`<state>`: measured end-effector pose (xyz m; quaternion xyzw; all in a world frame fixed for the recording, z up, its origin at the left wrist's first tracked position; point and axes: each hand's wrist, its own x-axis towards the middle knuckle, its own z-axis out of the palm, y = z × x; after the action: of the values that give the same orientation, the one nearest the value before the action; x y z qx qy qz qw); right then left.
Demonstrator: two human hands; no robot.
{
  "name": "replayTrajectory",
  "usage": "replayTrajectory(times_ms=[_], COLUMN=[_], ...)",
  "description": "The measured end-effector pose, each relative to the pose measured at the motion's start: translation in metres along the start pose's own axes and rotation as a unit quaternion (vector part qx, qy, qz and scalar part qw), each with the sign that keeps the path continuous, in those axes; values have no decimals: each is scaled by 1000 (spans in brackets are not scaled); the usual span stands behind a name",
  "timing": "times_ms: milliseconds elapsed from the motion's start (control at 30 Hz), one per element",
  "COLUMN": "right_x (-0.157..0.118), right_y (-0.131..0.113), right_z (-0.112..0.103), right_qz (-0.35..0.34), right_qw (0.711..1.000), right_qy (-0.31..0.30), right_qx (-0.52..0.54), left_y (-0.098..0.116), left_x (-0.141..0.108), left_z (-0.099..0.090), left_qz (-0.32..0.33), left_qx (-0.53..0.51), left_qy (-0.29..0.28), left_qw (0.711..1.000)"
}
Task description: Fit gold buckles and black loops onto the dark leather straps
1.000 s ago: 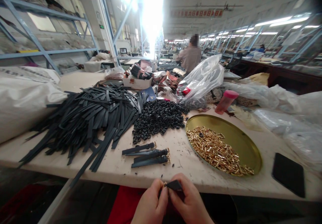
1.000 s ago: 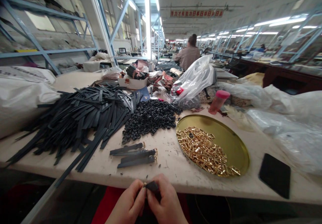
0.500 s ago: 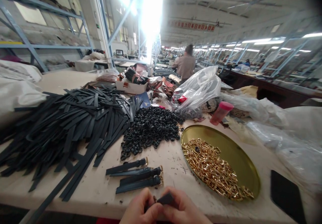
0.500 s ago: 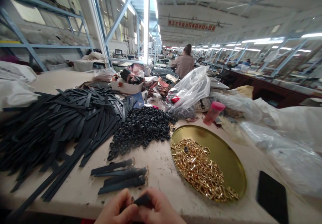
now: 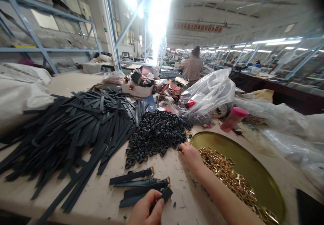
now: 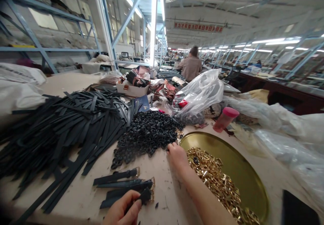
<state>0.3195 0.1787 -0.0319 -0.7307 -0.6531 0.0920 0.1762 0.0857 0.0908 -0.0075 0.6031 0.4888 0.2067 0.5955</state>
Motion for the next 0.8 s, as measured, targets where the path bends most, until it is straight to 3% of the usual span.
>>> replayTrajectory(times_ms=[133,300,433,533,600,633,700,767,800], right_x=[-31,-47,-54,-72,-90,-99,-116,-128,-131], right_y=[-5,-8,-11,-26,-41,-49,-62,-69,-70], right_z=[1,3,-3,-9,-13,-16,-21,-24,-25], right_qz=[-4,10,20,19,18,25,60,94,98], right_qw=[1000,997,984,964,934,906,822,761,760], right_qy=[-8,17,42,14,-39,-73,-129,-135,-118], right_qx=[17,70,170,264,354,415,551,628,631], left_y=[13,20,19,23,28,30,33,33,33], left_x=[2,-1,-12,-19,-21,-21,-22,-25,-27], left_z=[6,18,14,7,5,6,10,15,17], left_qz=[23,53,59,62,69,72,76,81,84], left_qx=[30,20,34,49,64,71,86,109,125], left_qy=[58,75,88,102,111,116,120,115,110], left_qw=[998,996,994,992,989,988,986,984,982])
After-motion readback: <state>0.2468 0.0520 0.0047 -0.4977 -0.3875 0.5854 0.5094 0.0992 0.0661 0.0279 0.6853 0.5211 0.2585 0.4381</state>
